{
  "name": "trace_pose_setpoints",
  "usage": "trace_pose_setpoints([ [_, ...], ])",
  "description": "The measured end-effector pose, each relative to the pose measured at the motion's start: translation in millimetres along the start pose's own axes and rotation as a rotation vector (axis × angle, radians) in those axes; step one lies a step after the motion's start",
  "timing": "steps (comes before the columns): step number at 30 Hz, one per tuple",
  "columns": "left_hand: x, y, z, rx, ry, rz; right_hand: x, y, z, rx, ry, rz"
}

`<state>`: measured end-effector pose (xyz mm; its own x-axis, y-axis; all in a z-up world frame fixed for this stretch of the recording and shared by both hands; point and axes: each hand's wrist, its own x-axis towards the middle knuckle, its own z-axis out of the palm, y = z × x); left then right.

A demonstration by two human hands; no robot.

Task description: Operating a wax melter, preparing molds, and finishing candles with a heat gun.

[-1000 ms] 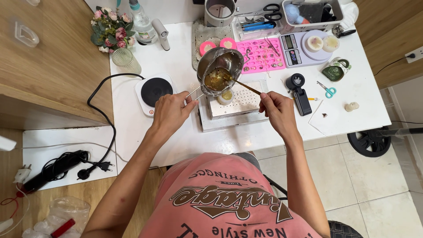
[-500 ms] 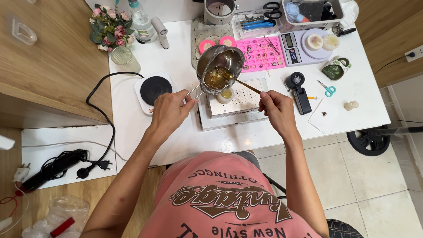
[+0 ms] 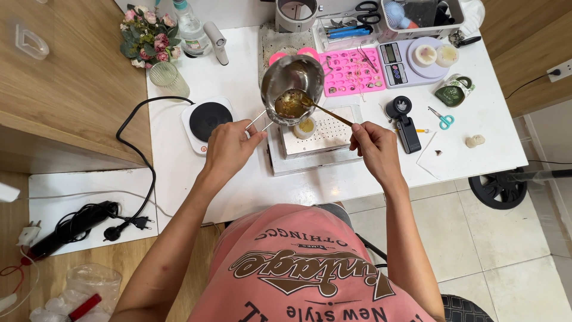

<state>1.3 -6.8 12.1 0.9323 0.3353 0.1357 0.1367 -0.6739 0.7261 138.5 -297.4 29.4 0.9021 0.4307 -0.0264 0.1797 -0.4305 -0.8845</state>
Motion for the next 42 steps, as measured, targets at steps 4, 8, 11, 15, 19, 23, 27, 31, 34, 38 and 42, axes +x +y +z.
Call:
trace_pose_setpoints([
  [4, 3, -10, 2, -0.075, -0.055, -0.132, 0, 1, -1, 0.016, -0.002, 0.000],
  [8, 2, -31, 10, -0.336, -0.086, -0.222, -1, 2, 1, 0.108, -0.020, 0.030],
  [11, 1, -22, 3, -0.557, -0.148, -0.377, 2, 5, 1, 0.194, -0.045, 0.035],
  [15, -3, -21, -4, -0.721, -0.240, -0.577, 7, 5, 6, 0.316, -0.081, -0.010],
  [19, -13, -28, -7, -0.845, -0.269, -0.609, 10, -10, 17, 0.324, -0.108, -0.019],
  [23, -27, -33, -14, -0.923, -0.282, -0.668, 15, -14, 39, 0.306, -0.155, -0.018],
  [27, -41, -44, -23, -0.938, -0.244, -0.695, 14, -29, 73, 0.182, -0.291, -0.056],
  [31, -54, -58, -30, -0.907, -0.180, -0.713, 8, -50, 100, 0.138, -0.423, -0.080],
  [34, -60, -70, -32, -0.893, -0.116, -0.724, 6, -61, 107, 0.038, -0.494, -0.013],
  [38, -67, -99, -28, -0.816, -0.062, -0.735, 5, -55, 105, -0.040, -0.534, 0.019],
  [42, -73, -140, -19, -0.794, -0.022, -0.705, 6, -33, 99, 0.014, -0.514, 0.055],
])
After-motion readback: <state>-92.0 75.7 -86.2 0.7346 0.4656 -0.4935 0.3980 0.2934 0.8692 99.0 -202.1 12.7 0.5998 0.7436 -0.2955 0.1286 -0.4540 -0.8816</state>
